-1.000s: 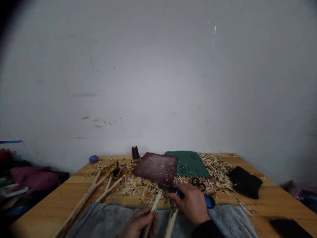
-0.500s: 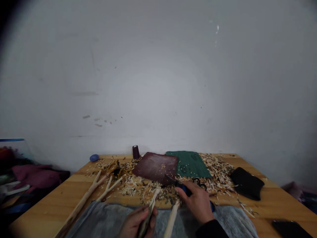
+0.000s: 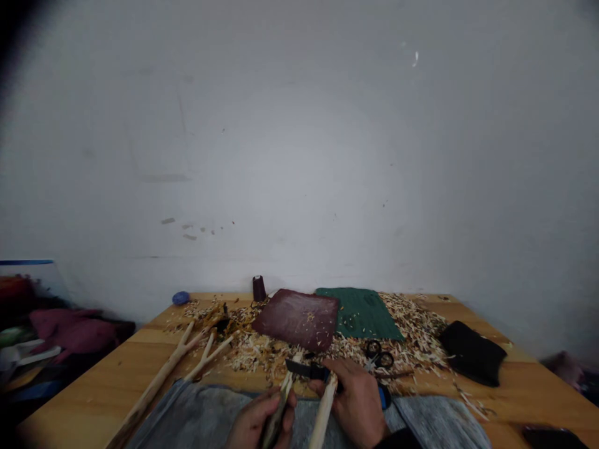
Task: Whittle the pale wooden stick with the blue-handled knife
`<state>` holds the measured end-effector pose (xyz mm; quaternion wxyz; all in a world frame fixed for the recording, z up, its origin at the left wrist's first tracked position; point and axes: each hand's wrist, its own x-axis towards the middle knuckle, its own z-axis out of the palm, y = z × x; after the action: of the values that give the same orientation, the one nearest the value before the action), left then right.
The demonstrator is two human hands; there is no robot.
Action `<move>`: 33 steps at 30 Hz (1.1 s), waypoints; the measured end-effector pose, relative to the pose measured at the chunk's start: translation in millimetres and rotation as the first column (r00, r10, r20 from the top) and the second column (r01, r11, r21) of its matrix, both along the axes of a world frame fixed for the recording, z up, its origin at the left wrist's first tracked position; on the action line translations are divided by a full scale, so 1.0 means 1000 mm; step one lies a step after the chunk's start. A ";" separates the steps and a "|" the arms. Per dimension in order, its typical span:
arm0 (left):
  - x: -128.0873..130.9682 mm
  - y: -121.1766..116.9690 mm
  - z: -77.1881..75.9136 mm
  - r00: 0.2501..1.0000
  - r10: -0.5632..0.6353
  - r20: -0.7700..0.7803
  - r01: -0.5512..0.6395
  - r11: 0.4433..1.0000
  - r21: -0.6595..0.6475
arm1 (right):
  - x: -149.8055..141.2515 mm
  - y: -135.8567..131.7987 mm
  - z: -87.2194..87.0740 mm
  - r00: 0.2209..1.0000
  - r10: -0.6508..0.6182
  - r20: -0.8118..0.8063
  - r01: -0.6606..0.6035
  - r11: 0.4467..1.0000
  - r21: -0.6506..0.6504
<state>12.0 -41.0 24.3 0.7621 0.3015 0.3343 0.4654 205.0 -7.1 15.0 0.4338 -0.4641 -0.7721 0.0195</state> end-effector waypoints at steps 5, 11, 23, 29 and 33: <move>-0.001 0.000 -0.008 1.000 0.014 -0.005 -0.014 1.000 0.017 | 0.015 0.015 -0.012 0.960 -0.281 -0.016 0.281 0.960 -0.008; -0.002 -0.002 -0.015 0.999 0.003 -0.045 -0.001 0.999 0.036 | 0.032 0.025 -0.018 0.941 -0.336 -0.036 0.336 0.942 -0.009; 0.002 -0.003 -0.014 0.975 0.111 -0.193 -0.099 0.993 0.070 | -0.001 -0.014 0.023 0.982 0.014 0.188 -0.032 0.995 0.095; 0.001 -0.004 -0.014 0.952 0.127 -0.277 -0.111 0.991 0.071 | -0.011 -0.020 0.027 0.972 0.060 0.229 -0.059 0.998 -0.012; 0.002 -0.003 -0.015 0.961 0.111 -0.252 -0.096 0.993 0.068 | -0.012 -0.020 0.028 0.976 0.055 0.212 -0.037 0.996 -0.087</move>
<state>13.7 -44.2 8.9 0.6787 0.3621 0.4318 0.4710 193.1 -27.0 43.1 0.3282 -0.4629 -0.8234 0.0114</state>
